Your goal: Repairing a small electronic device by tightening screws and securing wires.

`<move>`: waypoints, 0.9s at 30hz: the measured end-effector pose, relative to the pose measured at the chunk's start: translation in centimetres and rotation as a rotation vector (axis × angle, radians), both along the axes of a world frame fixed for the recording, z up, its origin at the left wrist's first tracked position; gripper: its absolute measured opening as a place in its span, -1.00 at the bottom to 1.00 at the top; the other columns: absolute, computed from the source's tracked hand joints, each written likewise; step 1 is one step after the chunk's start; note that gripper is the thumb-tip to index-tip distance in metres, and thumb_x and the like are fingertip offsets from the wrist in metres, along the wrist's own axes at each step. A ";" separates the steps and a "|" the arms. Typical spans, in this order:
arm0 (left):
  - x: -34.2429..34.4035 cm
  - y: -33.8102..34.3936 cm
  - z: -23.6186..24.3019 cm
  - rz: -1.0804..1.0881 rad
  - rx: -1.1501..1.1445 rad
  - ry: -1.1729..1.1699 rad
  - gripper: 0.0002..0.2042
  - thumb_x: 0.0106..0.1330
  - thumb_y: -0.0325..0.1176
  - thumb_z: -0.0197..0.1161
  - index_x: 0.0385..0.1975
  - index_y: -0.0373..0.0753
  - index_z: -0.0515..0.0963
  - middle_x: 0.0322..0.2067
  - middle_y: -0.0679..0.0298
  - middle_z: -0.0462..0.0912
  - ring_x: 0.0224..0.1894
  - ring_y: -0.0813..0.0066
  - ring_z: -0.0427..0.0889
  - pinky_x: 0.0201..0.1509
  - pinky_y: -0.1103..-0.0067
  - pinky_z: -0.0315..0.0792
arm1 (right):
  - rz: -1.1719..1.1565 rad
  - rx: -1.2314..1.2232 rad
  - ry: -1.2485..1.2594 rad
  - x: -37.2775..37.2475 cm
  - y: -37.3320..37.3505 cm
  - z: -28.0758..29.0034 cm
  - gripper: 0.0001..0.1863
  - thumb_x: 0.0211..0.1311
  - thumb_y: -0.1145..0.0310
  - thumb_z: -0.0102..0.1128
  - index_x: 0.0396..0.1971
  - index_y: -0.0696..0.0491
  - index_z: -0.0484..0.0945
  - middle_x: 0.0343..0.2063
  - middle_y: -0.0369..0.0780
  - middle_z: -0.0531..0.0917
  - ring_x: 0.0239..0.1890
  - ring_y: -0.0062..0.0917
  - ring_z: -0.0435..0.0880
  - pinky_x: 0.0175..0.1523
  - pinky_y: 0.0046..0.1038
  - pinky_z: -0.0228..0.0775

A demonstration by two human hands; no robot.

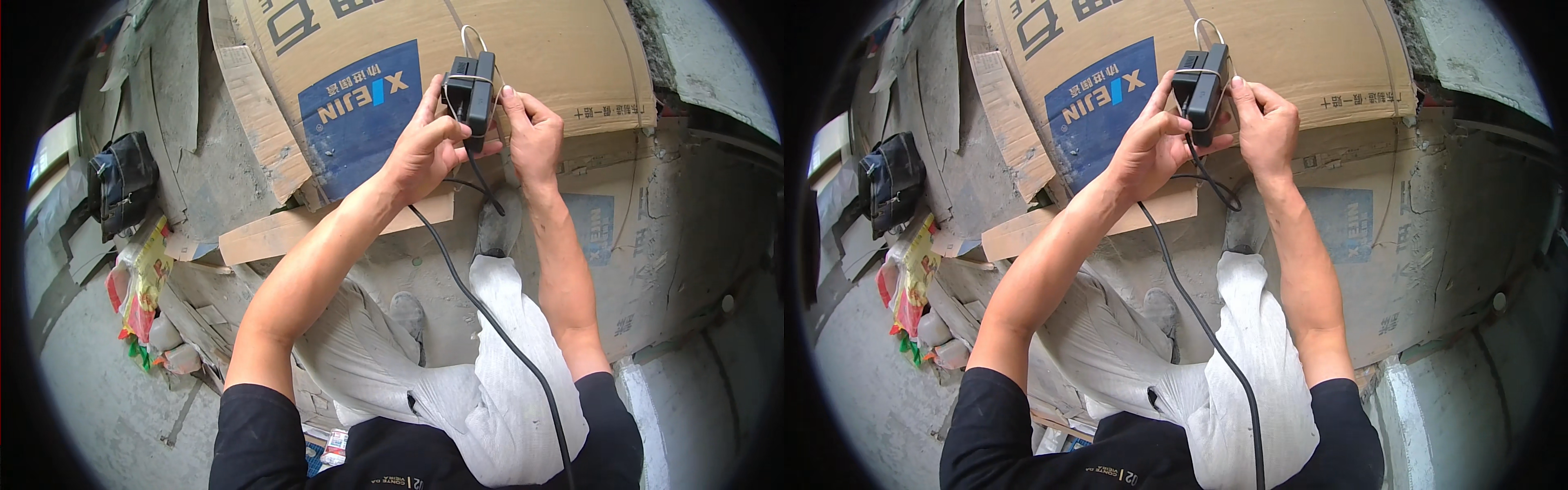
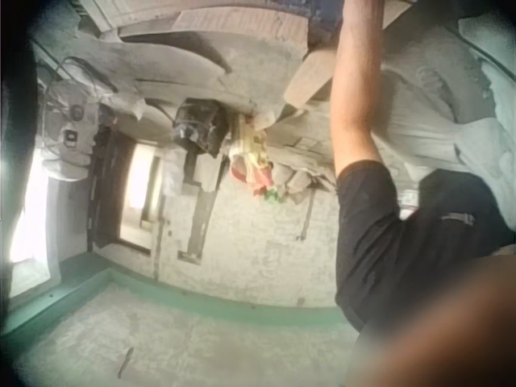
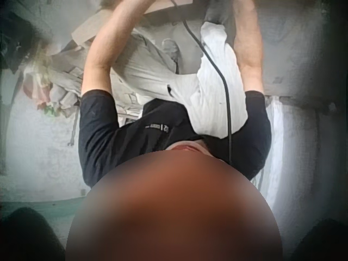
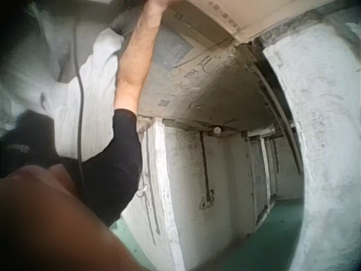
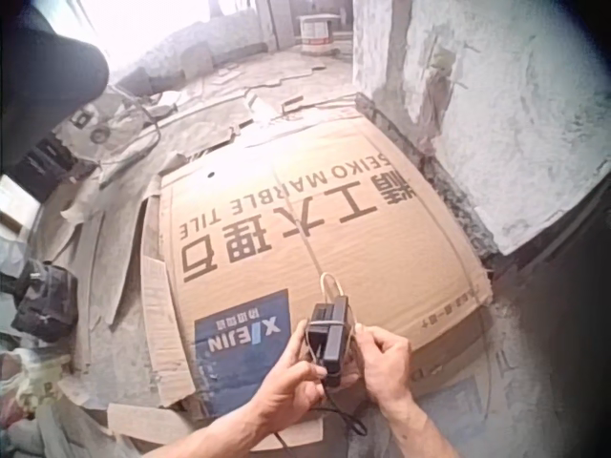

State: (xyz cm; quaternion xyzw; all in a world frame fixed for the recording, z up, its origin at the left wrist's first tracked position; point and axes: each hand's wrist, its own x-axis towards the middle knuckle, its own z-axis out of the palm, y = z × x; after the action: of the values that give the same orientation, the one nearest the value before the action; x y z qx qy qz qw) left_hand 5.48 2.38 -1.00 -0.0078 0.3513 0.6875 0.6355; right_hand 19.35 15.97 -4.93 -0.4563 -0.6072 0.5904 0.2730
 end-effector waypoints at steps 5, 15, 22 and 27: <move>0.2 -0.4 0.1 0.007 -0.064 0.013 -0.08 0.35 -0.68 0.25 0.74 -0.02 0.12 0.46 0.03 0.54 0.45 0.08 0.71 0.56 0.04 0.71 | 0.022 0.000 -0.037 -0.3 -0.4 -0.5 -0.63 0.72 0.15 0.45 -0.08 0.19 0.94 -0.51 -0.40 0.73 -0.38 -0.76 0.54 -0.30 -0.47 0.38; -0.8 -1.2 -0.1 -0.059 0.002 0.095 -0.13 0.52 -0.49 0.44 0.77 -0.02 0.13 0.47 0.14 0.55 0.53 0.21 0.62 0.61 0.07 0.63 | 0.078 0.230 -0.144 -0.5 -0.7 1.6 -0.67 0.71 0.19 0.44 -0.15 0.16 0.90 -0.61 -0.30 0.61 -0.49 -0.75 0.48 -0.39 -0.42 0.34; -0.9 -1.1 -0.7 -0.026 -0.359 0.331 -0.09 0.54 0.01 0.61 0.75 -0.13 0.25 0.39 0.20 0.59 0.36 0.44 0.62 0.33 0.35 0.63 | 0.173 0.388 -0.088 -1.3 -2.3 2.4 -0.76 0.67 0.29 0.45 -0.17 0.16 0.87 -0.45 -0.07 0.80 -0.47 -0.31 0.77 -0.32 -0.25 0.51; -1.5 -2.1 0.6 -0.158 -0.590 1.398 -0.22 0.49 -0.02 0.64 0.60 -0.26 0.51 0.38 -0.03 0.53 0.35 0.14 0.63 0.47 0.29 0.55 | 0.228 0.549 -0.048 -1.2 -2.8 1.7 -0.83 0.61 0.33 0.47 -0.16 0.12 0.86 -0.32 -0.07 0.86 -0.31 -0.12 0.86 -0.22 -0.15 0.64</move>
State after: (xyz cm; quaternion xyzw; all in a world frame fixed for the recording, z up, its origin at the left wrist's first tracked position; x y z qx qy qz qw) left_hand 4.00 0.32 -0.43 0.2849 0.8406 0.3628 0.2840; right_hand 18.17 13.15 -3.21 -0.3083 -0.7976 0.4201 0.3038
